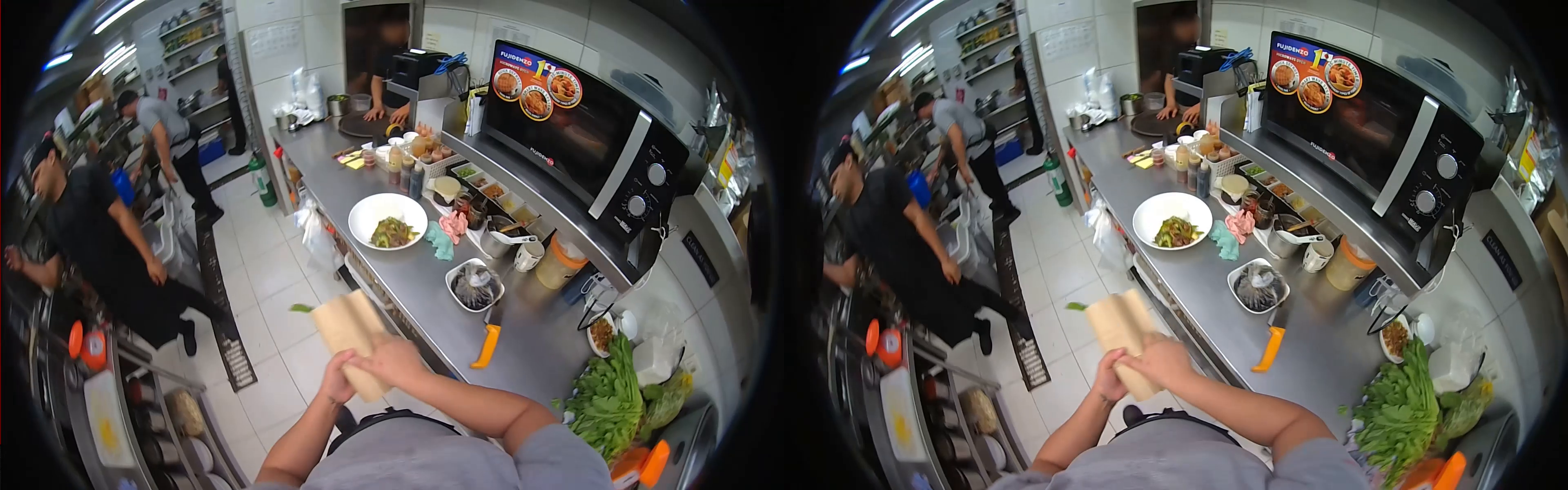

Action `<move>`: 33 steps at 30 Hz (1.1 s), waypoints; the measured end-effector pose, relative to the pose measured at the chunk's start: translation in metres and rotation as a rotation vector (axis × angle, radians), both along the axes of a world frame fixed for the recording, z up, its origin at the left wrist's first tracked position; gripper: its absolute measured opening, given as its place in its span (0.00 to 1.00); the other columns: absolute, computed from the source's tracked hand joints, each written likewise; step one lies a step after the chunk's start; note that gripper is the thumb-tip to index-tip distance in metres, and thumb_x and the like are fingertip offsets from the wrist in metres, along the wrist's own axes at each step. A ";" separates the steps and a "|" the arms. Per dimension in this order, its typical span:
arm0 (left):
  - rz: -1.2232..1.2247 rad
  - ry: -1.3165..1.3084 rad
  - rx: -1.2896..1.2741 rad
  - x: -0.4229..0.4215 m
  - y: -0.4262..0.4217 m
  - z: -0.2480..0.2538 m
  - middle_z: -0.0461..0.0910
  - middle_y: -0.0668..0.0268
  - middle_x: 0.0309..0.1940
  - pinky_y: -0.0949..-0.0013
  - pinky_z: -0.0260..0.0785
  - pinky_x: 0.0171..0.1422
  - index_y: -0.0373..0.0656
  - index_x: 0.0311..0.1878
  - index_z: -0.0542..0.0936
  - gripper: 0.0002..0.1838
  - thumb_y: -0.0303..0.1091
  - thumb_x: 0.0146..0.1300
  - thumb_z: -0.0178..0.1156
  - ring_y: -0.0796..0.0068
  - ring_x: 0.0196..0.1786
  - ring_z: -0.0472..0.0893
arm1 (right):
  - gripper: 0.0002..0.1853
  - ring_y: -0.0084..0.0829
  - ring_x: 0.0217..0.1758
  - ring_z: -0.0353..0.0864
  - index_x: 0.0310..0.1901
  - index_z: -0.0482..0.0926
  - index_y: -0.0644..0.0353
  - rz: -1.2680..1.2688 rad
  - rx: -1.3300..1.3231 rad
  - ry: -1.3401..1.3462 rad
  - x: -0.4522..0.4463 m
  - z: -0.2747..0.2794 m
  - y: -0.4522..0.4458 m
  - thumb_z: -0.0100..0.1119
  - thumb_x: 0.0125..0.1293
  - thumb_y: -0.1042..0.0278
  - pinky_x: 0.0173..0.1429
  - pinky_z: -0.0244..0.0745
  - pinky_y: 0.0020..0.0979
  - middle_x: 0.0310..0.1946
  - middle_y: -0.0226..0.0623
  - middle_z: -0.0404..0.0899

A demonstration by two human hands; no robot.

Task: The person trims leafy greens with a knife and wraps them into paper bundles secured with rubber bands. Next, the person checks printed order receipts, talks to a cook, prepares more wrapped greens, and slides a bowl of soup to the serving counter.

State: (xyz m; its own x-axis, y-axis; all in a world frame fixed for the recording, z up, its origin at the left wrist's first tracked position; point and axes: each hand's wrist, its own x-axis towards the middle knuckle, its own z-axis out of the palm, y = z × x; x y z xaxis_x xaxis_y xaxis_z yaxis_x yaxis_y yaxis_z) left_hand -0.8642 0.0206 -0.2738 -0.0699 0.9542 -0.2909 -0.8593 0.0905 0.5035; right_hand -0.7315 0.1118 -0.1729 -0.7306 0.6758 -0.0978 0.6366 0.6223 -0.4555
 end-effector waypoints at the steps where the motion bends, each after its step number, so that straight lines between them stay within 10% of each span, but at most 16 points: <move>1: 0.043 0.050 0.037 -0.032 -0.007 -0.002 0.76 0.52 0.55 0.52 0.69 0.65 0.35 0.63 0.68 0.30 0.44 0.62 0.56 0.55 0.57 0.78 | 0.43 0.51 0.45 0.83 0.57 0.70 0.67 -0.025 0.236 0.163 -0.029 -0.004 -0.008 0.56 0.57 0.30 0.46 0.77 0.43 0.45 0.57 0.80; 3: 0.135 0.070 0.001 -0.080 -0.026 0.022 0.75 0.51 0.57 0.51 0.69 0.65 0.35 0.64 0.67 0.31 0.43 0.62 0.56 0.55 0.57 0.78 | 0.46 0.52 0.45 0.82 0.63 0.65 0.67 -0.068 0.476 0.313 -0.086 -0.009 -0.012 0.60 0.56 0.33 0.47 0.77 0.44 0.46 0.58 0.80; 5: 0.190 0.112 -0.029 -0.130 -0.037 0.019 0.75 0.51 0.57 0.52 0.68 0.66 0.35 0.64 0.67 0.31 0.43 0.61 0.56 0.55 0.58 0.77 | 0.47 0.53 0.47 0.82 0.70 0.56 0.63 -0.059 -0.170 0.609 -0.136 -0.014 -0.015 0.64 0.58 0.41 0.52 0.75 0.45 0.49 0.60 0.78; 12: 0.395 0.142 -0.110 -0.234 -0.031 0.013 0.75 0.56 0.58 0.54 0.66 0.67 0.38 0.66 0.66 0.31 0.43 0.62 0.56 0.56 0.60 0.75 | 0.34 0.38 0.43 0.84 0.68 0.64 0.54 0.101 -0.477 0.491 -0.180 -0.015 0.052 0.65 0.61 0.63 0.51 0.77 0.37 0.54 0.48 0.79; 15: 0.419 0.064 -0.104 -0.276 -0.020 0.002 0.75 0.56 0.58 0.53 0.67 0.66 0.40 0.67 0.65 0.31 0.44 0.63 0.55 0.56 0.59 0.75 | 0.20 0.28 0.37 0.80 0.47 0.76 0.58 -0.521 -0.353 0.490 -0.135 -0.028 0.180 0.71 0.54 0.69 0.46 0.76 0.31 0.42 0.38 0.83; 16: 0.438 0.033 -0.088 -0.287 -0.015 -0.002 0.74 0.57 0.59 0.53 0.67 0.66 0.41 0.67 0.64 0.32 0.45 0.63 0.56 0.56 0.59 0.75 | 0.17 0.28 0.33 0.80 0.46 0.77 0.59 -0.512 0.073 0.630 -0.103 -0.058 0.236 0.70 0.55 0.69 0.41 0.76 0.31 0.34 0.38 0.82; 18: 0.496 0.041 -0.096 -0.304 0.003 -0.010 0.74 0.57 0.59 0.51 0.68 0.66 0.42 0.68 0.64 0.32 0.45 0.63 0.55 0.55 0.60 0.75 | 0.20 0.30 0.33 0.80 0.51 0.77 0.63 -0.927 -0.141 0.677 -0.034 -0.063 0.332 0.68 0.59 0.64 0.38 0.76 0.34 0.31 0.38 0.81; 19: 0.557 0.024 -0.116 -0.310 0.014 -0.012 0.74 0.57 0.59 0.51 0.68 0.66 0.42 0.68 0.64 0.32 0.45 0.63 0.55 0.55 0.60 0.75 | 0.27 0.45 0.34 0.81 0.53 0.73 0.70 -0.998 0.134 0.720 -0.010 -0.058 0.362 0.69 0.57 0.60 0.40 0.76 0.39 0.30 0.48 0.81; 22: 0.598 -0.009 -0.115 -0.316 0.071 -0.002 0.74 0.57 0.59 0.50 0.68 0.66 0.41 0.67 0.65 0.32 0.46 0.63 0.55 0.56 0.60 0.75 | 0.33 0.51 0.42 0.82 0.56 0.71 0.74 -1.191 0.369 0.606 0.062 -0.091 0.472 0.69 0.56 0.58 0.50 0.75 0.42 0.36 0.56 0.82; 28: 0.416 -0.049 -0.070 -0.322 0.208 -0.013 0.76 0.53 0.59 0.50 0.69 0.65 0.40 0.66 0.67 0.30 0.49 0.66 0.52 0.53 0.58 0.77 | 0.21 0.50 0.51 0.80 0.52 0.79 0.63 -0.969 0.414 0.151 0.076 -0.114 0.559 0.58 0.65 0.57 0.60 0.70 0.43 0.42 0.53 0.83; 33: 0.118 -0.039 -0.006 -0.288 0.320 -0.005 0.72 0.46 0.62 0.49 0.66 0.68 0.40 0.70 0.63 0.33 0.48 0.65 0.50 0.49 0.61 0.75 | 0.14 0.46 0.49 0.81 0.40 0.82 0.63 -0.832 1.024 0.104 0.095 -0.131 0.568 0.53 0.69 0.60 0.53 0.73 0.45 0.39 0.51 0.82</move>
